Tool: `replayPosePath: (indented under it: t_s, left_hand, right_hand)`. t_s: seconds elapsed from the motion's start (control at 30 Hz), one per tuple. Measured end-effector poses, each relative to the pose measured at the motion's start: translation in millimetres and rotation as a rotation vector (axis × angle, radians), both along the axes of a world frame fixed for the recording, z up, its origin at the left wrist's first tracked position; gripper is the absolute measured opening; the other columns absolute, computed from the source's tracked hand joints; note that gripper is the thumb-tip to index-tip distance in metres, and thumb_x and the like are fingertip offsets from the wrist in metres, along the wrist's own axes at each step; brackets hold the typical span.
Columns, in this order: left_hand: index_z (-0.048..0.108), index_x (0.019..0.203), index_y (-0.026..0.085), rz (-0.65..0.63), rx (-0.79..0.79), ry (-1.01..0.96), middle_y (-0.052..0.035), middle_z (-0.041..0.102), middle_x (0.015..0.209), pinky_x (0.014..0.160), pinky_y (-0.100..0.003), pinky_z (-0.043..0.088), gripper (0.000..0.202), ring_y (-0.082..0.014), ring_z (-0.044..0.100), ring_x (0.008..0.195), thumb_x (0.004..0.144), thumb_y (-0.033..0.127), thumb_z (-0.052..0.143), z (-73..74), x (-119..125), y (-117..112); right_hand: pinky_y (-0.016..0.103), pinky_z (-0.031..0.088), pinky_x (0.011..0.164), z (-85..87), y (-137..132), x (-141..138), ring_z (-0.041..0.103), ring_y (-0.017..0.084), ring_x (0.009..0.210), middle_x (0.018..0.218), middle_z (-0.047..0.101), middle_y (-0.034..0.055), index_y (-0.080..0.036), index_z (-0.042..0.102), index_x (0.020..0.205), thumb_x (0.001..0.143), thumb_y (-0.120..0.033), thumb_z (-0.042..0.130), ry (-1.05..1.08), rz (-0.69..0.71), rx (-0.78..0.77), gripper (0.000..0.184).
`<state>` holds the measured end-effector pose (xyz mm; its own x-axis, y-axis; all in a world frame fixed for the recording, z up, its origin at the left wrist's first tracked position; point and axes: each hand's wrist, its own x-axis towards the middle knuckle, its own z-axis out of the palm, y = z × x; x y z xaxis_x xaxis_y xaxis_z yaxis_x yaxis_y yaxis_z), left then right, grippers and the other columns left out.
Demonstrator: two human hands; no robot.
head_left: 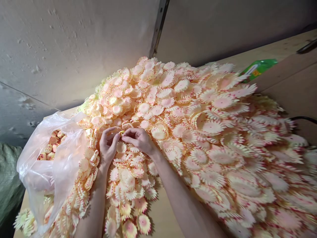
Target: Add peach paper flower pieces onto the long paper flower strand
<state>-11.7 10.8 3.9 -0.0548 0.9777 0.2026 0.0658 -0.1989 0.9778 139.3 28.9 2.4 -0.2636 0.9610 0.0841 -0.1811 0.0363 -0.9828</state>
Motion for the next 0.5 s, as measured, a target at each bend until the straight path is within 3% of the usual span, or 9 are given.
replayPosePath:
  t_s: [0.2,0.3,0.4,0.5]
  left_hand:
    - [0.054,0.087,0.019,0.217,0.089,0.004,0.0040,0.060,0.068,0.050,-0.016,0.039,0.011,-0.0053,0.050,0.050,0.085,0.028,0.060,-10.1,-3,9]
    - [0.061,0.080,0.018,0.199,0.108,0.044,0.0004,0.066,0.073,0.064,-0.019,0.048,0.006,-0.0100,0.061,0.066,0.083,0.022,0.058,-9.3,-7,11]
    - [0.071,0.081,0.017,0.147,0.067,0.088,-0.0037,0.073,0.083,0.081,-0.025,0.051,0.017,-0.0154,0.067,0.083,0.084,0.021,0.054,-7.2,-9,10]
    - [0.074,0.088,0.018,0.134,-0.003,-0.008,-0.0052,0.075,0.093,0.085,-0.028,0.052,0.022,-0.0178,0.068,0.091,0.084,0.024,0.054,-6.7,-9,8]
  right_hand:
    - [0.025,0.036,0.055,7.9,-2,3,0.046,0.011,0.056,0.060,0.056,-0.0022,-0.017,0.061,0.064,0.069,-0.027,0.068,-0.055,0.043,-0.004,0.013]
    - [0.025,0.030,0.051,10.8,-3,4,0.039,0.009,0.053,0.056,0.050,-0.0037,-0.018,0.056,0.060,0.066,-0.025,0.065,-0.017,0.083,-0.016,0.013]
    - [0.025,0.028,0.051,11.7,-3,5,0.037,0.010,0.053,0.056,0.048,-0.0040,-0.018,0.055,0.059,0.066,-0.026,0.065,0.005,0.099,-0.039,0.015]
    - [0.026,0.029,0.054,11.5,-3,5,0.039,0.010,0.056,0.060,0.050,-0.0035,-0.018,0.056,0.061,0.066,-0.030,0.069,0.013,0.084,-0.054,0.019]
